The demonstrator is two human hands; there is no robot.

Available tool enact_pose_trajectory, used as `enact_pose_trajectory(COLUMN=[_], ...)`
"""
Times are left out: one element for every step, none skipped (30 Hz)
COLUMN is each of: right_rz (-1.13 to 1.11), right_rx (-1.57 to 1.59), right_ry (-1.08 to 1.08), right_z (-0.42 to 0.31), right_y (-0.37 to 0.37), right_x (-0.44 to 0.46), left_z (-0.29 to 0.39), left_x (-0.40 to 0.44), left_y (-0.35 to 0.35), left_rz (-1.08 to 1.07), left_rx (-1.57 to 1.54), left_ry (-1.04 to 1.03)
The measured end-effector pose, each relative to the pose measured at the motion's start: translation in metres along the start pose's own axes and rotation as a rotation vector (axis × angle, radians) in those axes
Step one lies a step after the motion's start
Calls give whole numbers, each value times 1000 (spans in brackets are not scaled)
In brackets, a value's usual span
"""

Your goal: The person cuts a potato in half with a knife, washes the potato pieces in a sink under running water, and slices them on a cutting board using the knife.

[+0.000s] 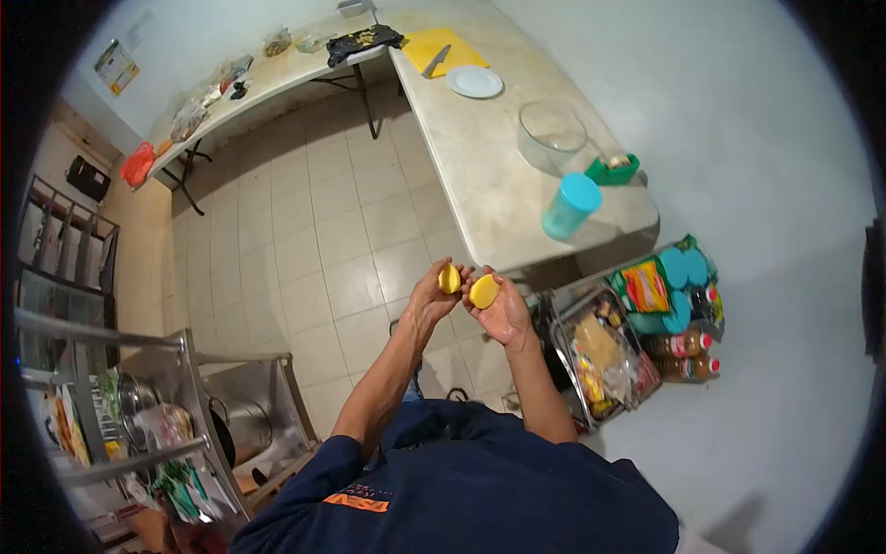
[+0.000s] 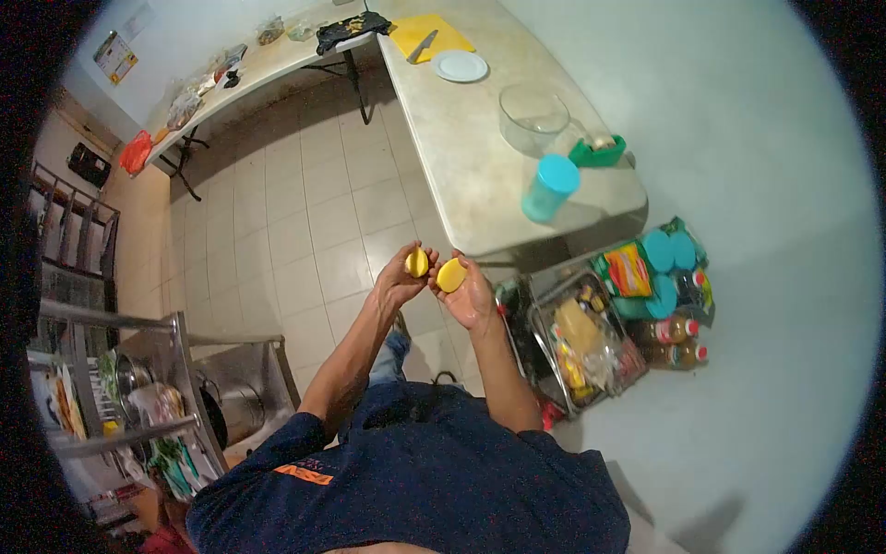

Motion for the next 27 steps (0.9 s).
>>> enact_pose_trajectory(right_rz=[22,5,2,1,-1,18,42,69,92,87,78,71,60,63,66,71,74,75,74,80,89,99,121,142,156,169,168], right_rx=[-5,55,42,31,24,31,30,24,15,31,19,14,13,-1,-14,-26,-34,-44,-55,-55,-55,-56,-64,-74,-84,-112,-143], right_ry=[3,-15,15,47,79,83,110,133,155,132,140,147,156,182,208,233,224,216,209,208,206,204,216,228,242,255,275], right_z=[-5,-11,-15,-19,-21,-26,-27,-29,-34,-38,-43,-46,-49,-53,-58,-63,-68,-74,-81,-88,-95,-104,-112,-123,-136,-148,-164], right_y=[-16,-24,-35,-45,-56,-69,-79,-87,-95,-105,-121,-137,-152,-163,-172,-176,-186,-196,-206,-215,-222,-229,-236,-248,-260,-265,-270], right_x=[18,32,55,77,98,117,139,163,185,210,228,245,264,286,307,323,343,364,385,408,430,452,465,486,507,529,557], left_z=[20,36,61,86,111,137,165,192,214,242,268,290,311,332,352,366,385,403,421,438,454,471,483,501,516,529,547], left_x=[12,24,39,54,63,72,80,88,97,109,122,133,144,153,162,170,181,194,208,223,239,256,272,293,313,329,347], left_y=[-7,-12,-18,-24,-32,-44,-53,-61,-71,-82,-93,-100,-106,-115,-124,-129,-135,-141,-147,-152,-157,-164,-167,-175,-184,-195,-213], left_rz=[22,45,54,64,75,83,51,20,-14,-14,-8,5,-8,-21,-33,-19,-6,5,-6,-17,-26,-22,-17,-14,13,41,59], left_rx=[-41,-61,-45,-27,-6,-25,-21,-24,-28,-18,-10,2,13,27,42,68,91,115,183,250,316,321,323,325,343,361,381], left_ry=[17,-18,-21,-21,-22,-31,-20,-10,-3,4,15,29,19,7,-4,-16,-28,-40,-104,-168,-229,-226,-222,-221,-216,-213,-221])
Point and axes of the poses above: each hand's wrist, its own x-axis towards the middle knuckle, its own y-axis out of the back of the hand, z = x × y, the point moved 1 cm from there along x, towards the middle knuckle, and after that the axes turned 11 degrees about z, right-handed, at the moved point
